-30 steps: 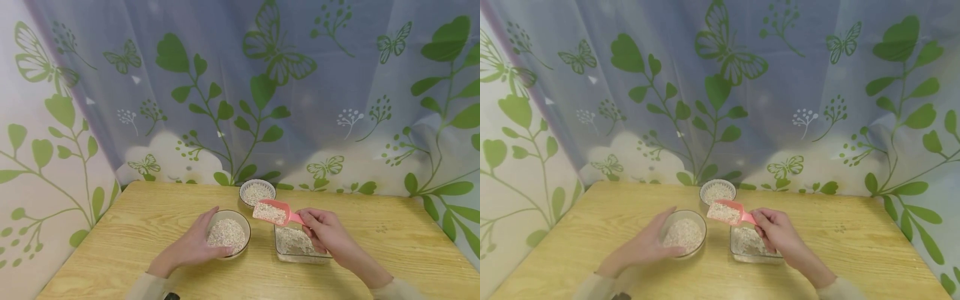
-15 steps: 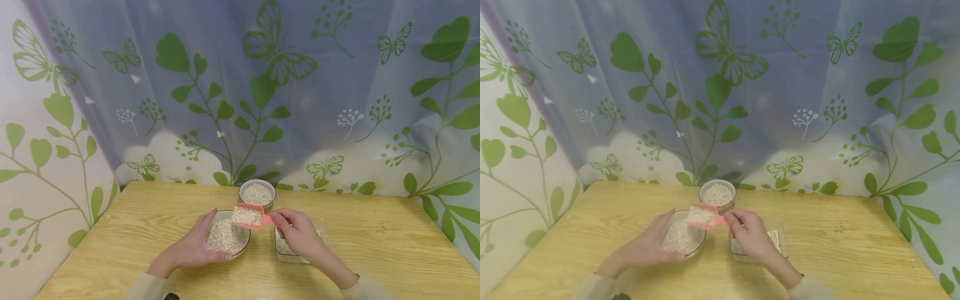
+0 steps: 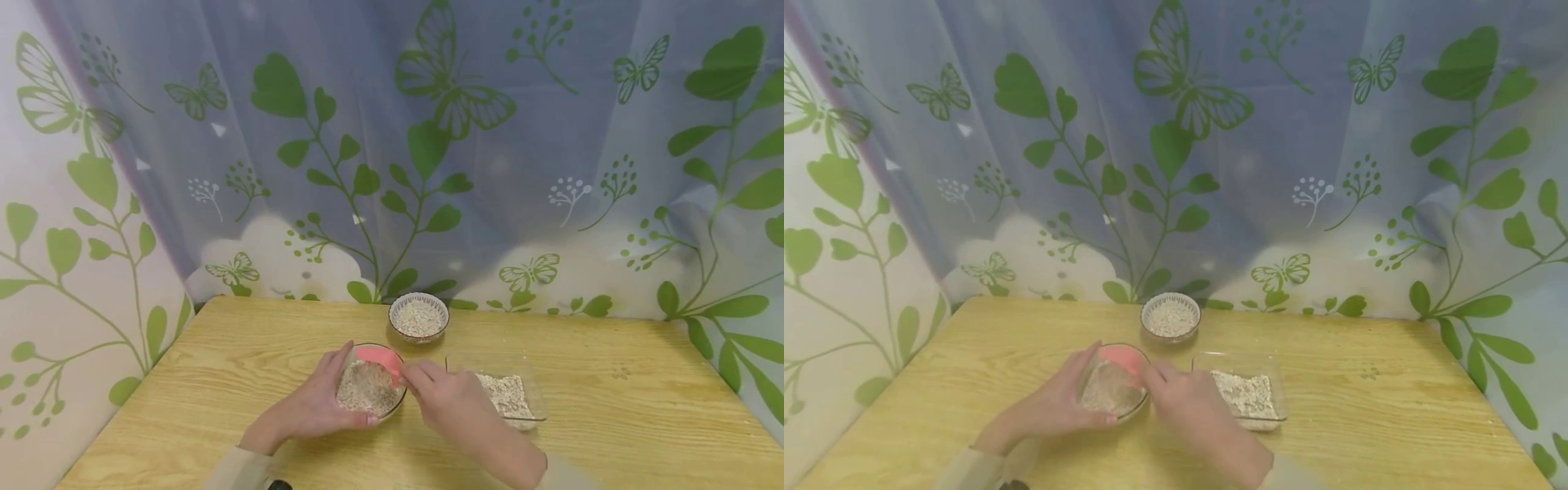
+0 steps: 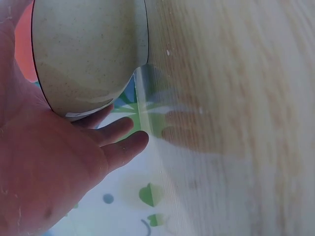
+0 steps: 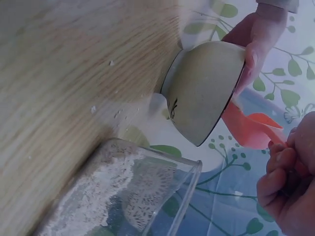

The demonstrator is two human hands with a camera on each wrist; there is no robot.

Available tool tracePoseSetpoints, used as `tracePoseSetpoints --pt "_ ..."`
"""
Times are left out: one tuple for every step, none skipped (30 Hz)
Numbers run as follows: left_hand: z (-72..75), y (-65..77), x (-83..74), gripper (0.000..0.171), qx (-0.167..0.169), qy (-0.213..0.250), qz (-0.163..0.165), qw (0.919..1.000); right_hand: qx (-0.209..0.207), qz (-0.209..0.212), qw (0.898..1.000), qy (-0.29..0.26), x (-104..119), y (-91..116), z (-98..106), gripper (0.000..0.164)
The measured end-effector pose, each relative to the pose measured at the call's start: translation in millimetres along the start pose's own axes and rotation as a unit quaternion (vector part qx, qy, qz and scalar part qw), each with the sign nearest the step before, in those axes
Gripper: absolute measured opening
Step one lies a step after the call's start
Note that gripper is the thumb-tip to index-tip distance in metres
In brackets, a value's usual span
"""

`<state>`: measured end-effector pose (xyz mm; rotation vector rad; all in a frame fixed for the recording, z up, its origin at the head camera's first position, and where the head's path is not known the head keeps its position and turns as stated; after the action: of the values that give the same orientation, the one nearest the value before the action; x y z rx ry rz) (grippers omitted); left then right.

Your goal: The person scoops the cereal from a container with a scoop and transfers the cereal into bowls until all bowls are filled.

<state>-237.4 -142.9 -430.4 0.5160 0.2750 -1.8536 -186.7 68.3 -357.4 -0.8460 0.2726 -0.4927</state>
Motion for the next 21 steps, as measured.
tracePoseSetpoints --pt "-0.2 0.3 -0.1 0.136 0.001 0.001 0.001 1.0000 0.000 0.011 1.000 0.019 2.5 0.0 0.3 0.039" --pt "-0.3 0.5 -0.2 0.135 0.001 0.003 0.002 1.0000 0.002 0.020 0.999 0.037 4.6 -0.1 0.4 0.042" --pt "-0.3 0.5 -0.4 0.135 0.001 0.004 0.002 1.0000 0.004 0.026 0.999 0.046 6.0 0.1 0.5 0.043" --pt "-0.1 0.5 -0.7 0.135 0.000 0.005 0.001 1.0000 0.006 0.029 0.998 0.051 7.0 0.4 0.7 0.042" --pt "0.2 0.6 -1.1 0.135 -0.001 0.007 -0.001 1.0000 0.008 0.032 0.998 0.053 7.7 0.8 1.0 0.042" --pt "0.5 0.6 -1.4 0.135 -0.001 0.009 -0.002 1.0000 0.011 0.035 0.998 0.054 8.1 1.3 1.2 0.042" --pt "1.0 0.5 -1.6 0.135 -0.002 0.010 -0.003 0.9999 0.012 0.036 0.998 0.054 8.2 1.7 1.3 0.043" --pt "1.4 0.4 -1.8 0.135 -0.003 0.012 -0.004 0.9999 0.013 0.038 0.997 0.058 8.1 1.9 1.5 0.043" --pt "1.7 0.3 -2.0 0.135 -0.003 0.012 -0.005 0.9999 0.015 0.039 0.997 0.061 8.0 2.3 1.7 0.042" --pt "1.9 0.4 -2.2 0.136 -0.003 0.012 -0.006 0.9999 0.018 0.040 0.997 0.065 7.7 2.8 1.8 0.042" --pt "2.1 0.5 -2.3 0.136 -0.003 0.012 -0.006 0.9999 0.020 0.041 0.997 0.067 7.4 3.4 1.9 0.043" --pt "2.0 0.5 -2.2 0.136 -0.002 0.011 -0.006 0.9999 0.023 0.041 0.997 0.069 7.0 3.9 2.0 0.043" --pt "1.9 0.4 -2.1 0.136 -0.002 0.009 -0.007 0.9999 0.022 0.040 0.997 0.069 6.5 4.5 2.3 0.043" --pt "1.8 0.4 -2.0 0.136 -0.003 0.008 -0.007 0.9999 0.024 0.037 0.997 0.065 5.8 5.0 2.6 0.044" --pt "1.6 0.4 -1.9 0.135 -0.002 0.006 -0.007 1.0000 0.023 0.032 0.998 0.057 4.9 5.5 2.8 0.044" --pt "1.4 0.3 -1.8 0.135 -0.003 0.004 -0.008 1.0000 0.021 0.023 0.998 0.047 3.7 5.9 3.4 0.043" --pt "1.3 0.3 -1.9 0.135 -0.004 0.003 -0.009 0.9999 0.018 0.011 0.999 0.031 2.0 6.6 4.2 0.040" --pt "1.1 0.3 -1.9 0.134 -0.004 0.002 -0.010 0.9999 0.014 -0.005 1.000 0.011 0.3 6.9 5.6 0.035" --pt "1.0 0.3 -2.0 0.134 -0.004 0.002 -0.011 0.9999 0.007 -0.026 1.000 -0.014 -2.0 7.0 7.5 0.028" --pt "0.9 0.4 -2.1 0.134 -0.005 0.001 -0.011 0.9999 0.003 -0.054 0.998 -0.044 -4.8 7.3 9.5 0.022" --pt "0.7 0.6 -2.2 0.134 -0.004 0.001 -0.011 0.9999 -0.002 -0.084 0.994 -0.075 -7.9 7.7 11.7 0.015"
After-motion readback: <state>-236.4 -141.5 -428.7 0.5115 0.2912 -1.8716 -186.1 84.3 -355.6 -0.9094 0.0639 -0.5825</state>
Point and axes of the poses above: each hand's wrist, its own y-axis away from the middle knuckle, its own z-axis out of the back of the hand, x = y × z, the point moved 5 cm from there along -y, towards the middle knuckle, and after that the axes turned 13 degrees about -y, right-handed, at the moved point
